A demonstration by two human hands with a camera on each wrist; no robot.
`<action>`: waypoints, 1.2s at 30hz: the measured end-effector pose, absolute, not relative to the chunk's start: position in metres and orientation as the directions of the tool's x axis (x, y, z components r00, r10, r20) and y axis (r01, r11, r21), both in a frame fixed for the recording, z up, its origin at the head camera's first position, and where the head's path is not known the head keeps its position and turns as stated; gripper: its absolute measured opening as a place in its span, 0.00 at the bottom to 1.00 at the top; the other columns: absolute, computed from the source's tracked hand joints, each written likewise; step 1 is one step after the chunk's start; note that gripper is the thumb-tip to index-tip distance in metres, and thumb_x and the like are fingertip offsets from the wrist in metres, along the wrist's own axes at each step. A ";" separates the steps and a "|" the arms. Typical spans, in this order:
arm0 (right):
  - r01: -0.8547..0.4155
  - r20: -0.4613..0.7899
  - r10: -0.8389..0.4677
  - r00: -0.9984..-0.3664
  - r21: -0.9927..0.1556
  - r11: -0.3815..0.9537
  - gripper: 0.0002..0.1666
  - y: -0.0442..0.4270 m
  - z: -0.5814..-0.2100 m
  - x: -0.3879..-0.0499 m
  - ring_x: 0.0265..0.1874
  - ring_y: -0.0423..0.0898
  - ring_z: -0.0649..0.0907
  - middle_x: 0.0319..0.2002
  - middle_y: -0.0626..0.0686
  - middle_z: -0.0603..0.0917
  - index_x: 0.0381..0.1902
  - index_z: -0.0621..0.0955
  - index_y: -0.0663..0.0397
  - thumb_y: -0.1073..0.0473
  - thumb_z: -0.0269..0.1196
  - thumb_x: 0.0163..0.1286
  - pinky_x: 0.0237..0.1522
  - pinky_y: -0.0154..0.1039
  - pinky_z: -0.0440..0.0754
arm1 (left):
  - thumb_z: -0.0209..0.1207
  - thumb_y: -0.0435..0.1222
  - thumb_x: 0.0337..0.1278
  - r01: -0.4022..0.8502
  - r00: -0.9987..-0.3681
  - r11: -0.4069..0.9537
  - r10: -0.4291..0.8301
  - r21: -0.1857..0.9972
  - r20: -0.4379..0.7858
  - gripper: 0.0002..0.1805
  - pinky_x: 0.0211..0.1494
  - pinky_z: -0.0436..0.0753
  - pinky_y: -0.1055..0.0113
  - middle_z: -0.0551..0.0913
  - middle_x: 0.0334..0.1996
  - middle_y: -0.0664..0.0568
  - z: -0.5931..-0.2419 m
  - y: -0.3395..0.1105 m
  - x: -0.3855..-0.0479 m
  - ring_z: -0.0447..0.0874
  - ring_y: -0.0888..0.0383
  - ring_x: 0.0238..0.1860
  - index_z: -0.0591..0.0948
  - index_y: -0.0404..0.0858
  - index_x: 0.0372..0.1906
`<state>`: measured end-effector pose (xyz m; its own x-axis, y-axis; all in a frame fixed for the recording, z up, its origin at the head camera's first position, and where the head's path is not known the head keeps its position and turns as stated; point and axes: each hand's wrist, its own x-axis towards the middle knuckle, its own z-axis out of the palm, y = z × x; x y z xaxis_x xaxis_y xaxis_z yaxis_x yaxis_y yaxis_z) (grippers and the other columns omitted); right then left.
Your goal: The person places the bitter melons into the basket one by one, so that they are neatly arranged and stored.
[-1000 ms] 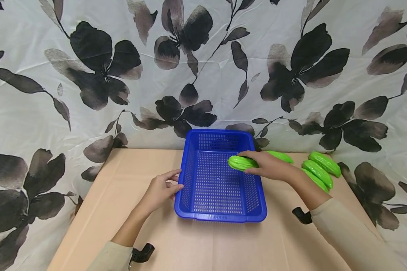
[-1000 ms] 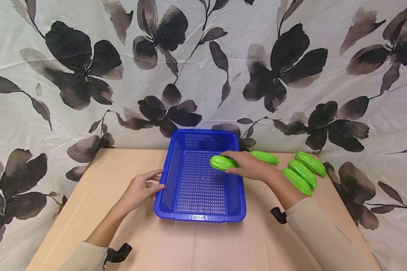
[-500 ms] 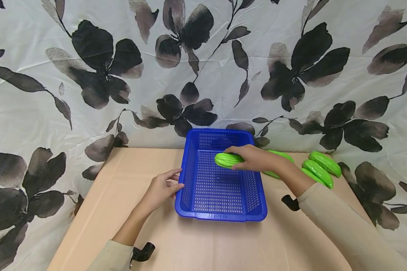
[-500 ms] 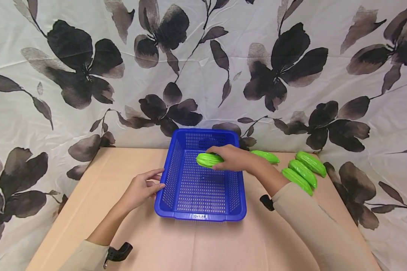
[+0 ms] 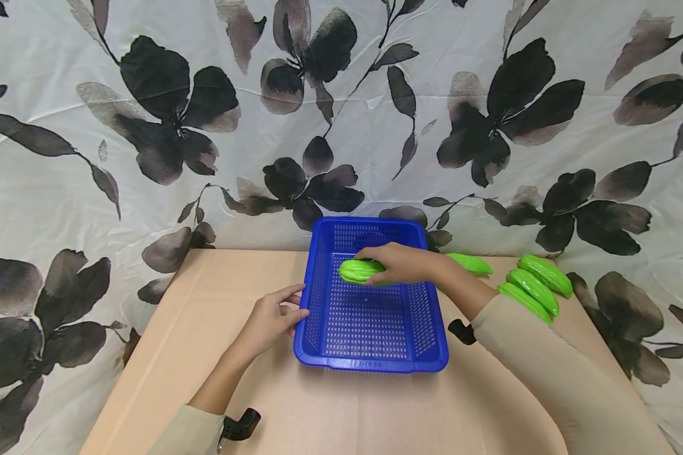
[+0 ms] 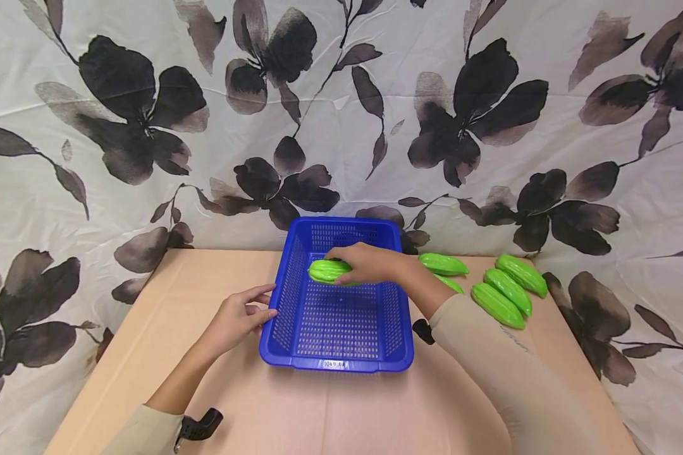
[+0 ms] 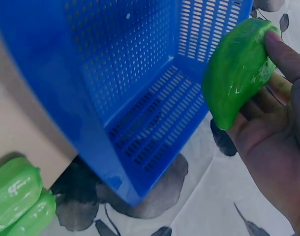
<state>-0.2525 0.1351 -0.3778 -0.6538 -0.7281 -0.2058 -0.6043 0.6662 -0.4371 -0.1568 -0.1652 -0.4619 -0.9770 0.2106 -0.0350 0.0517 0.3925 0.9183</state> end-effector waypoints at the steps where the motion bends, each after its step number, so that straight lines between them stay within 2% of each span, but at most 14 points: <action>1: -0.604 -0.213 -0.729 -0.651 -0.437 0.666 0.34 0.133 -0.379 -0.253 0.46 0.44 0.81 0.53 0.48 0.84 0.73 0.72 0.50 0.48 0.67 0.74 0.52 0.39 0.84 | 0.67 0.25 0.63 0.052 -0.977 0.394 0.209 0.918 -0.035 0.32 0.28 0.92 0.56 0.84 0.50 0.36 -0.462 -0.165 -0.157 0.86 0.58 0.27 0.72 0.30 0.72; 7: -0.625 -0.230 -0.749 -0.621 -0.431 0.651 0.33 0.116 -0.382 -0.255 0.51 0.44 0.80 0.58 0.48 0.82 0.72 0.74 0.50 0.48 0.67 0.73 0.57 0.41 0.85 | 0.67 0.25 0.63 0.055 -0.977 0.401 0.210 0.914 -0.033 0.32 0.27 0.92 0.58 0.84 0.49 0.37 -0.461 -0.165 -0.158 0.86 0.59 0.27 0.72 0.30 0.72; 10: -0.637 -0.247 -0.767 -0.592 -0.440 0.633 0.31 0.108 -0.386 -0.256 0.49 0.44 0.80 0.56 0.49 0.83 0.71 0.75 0.50 0.49 0.67 0.74 0.56 0.40 0.84 | 0.67 0.25 0.63 0.058 -0.978 0.400 0.207 0.914 -0.028 0.32 0.26 0.91 0.60 0.84 0.49 0.36 -0.461 -0.166 -0.158 0.85 0.58 0.26 0.72 0.30 0.72; 15: -0.645 -0.312 -0.780 -0.543 -0.439 0.625 0.29 0.098 -0.396 -0.257 0.47 0.42 0.81 0.55 0.49 0.83 0.69 0.76 0.51 0.49 0.66 0.75 0.54 0.38 0.85 | 0.67 0.25 0.62 0.056 -0.976 0.395 0.217 0.917 -0.034 0.33 0.27 0.92 0.56 0.83 0.50 0.36 -0.461 -0.165 -0.158 0.85 0.59 0.27 0.72 0.30 0.72; 22: -0.639 -0.423 -0.754 -0.502 -0.406 0.653 0.27 0.089 -0.407 -0.252 0.55 0.46 0.83 0.59 0.52 0.85 0.66 0.78 0.54 0.49 0.66 0.75 0.62 0.43 0.84 | 0.67 0.25 0.62 0.052 -0.976 0.401 0.213 0.915 -0.037 0.32 0.27 0.92 0.56 0.83 0.49 0.37 -0.462 -0.164 -0.159 0.86 0.59 0.27 0.73 0.30 0.72; 30: -0.636 -0.512 -0.719 -0.469 -0.369 0.678 0.24 0.080 -0.415 -0.245 0.53 0.43 0.82 0.53 0.48 0.86 0.61 0.81 0.51 0.48 0.67 0.73 0.62 0.40 0.84 | 0.67 0.25 0.62 0.051 -0.975 0.389 0.218 0.920 -0.038 0.33 0.31 0.91 0.48 0.84 0.49 0.37 -0.462 -0.164 -0.159 0.85 0.59 0.25 0.72 0.30 0.72; 36: -0.649 -0.534 -0.726 -0.434 -0.373 0.663 0.23 0.075 -0.422 -0.242 0.51 0.43 0.83 0.50 0.49 0.86 0.60 0.82 0.52 0.49 0.68 0.73 0.60 0.38 0.84 | 0.67 0.25 0.62 0.047 -0.974 0.386 0.221 0.921 -0.043 0.33 0.32 0.91 0.46 0.83 0.49 0.37 -0.462 -0.165 -0.159 0.86 0.59 0.26 0.72 0.30 0.72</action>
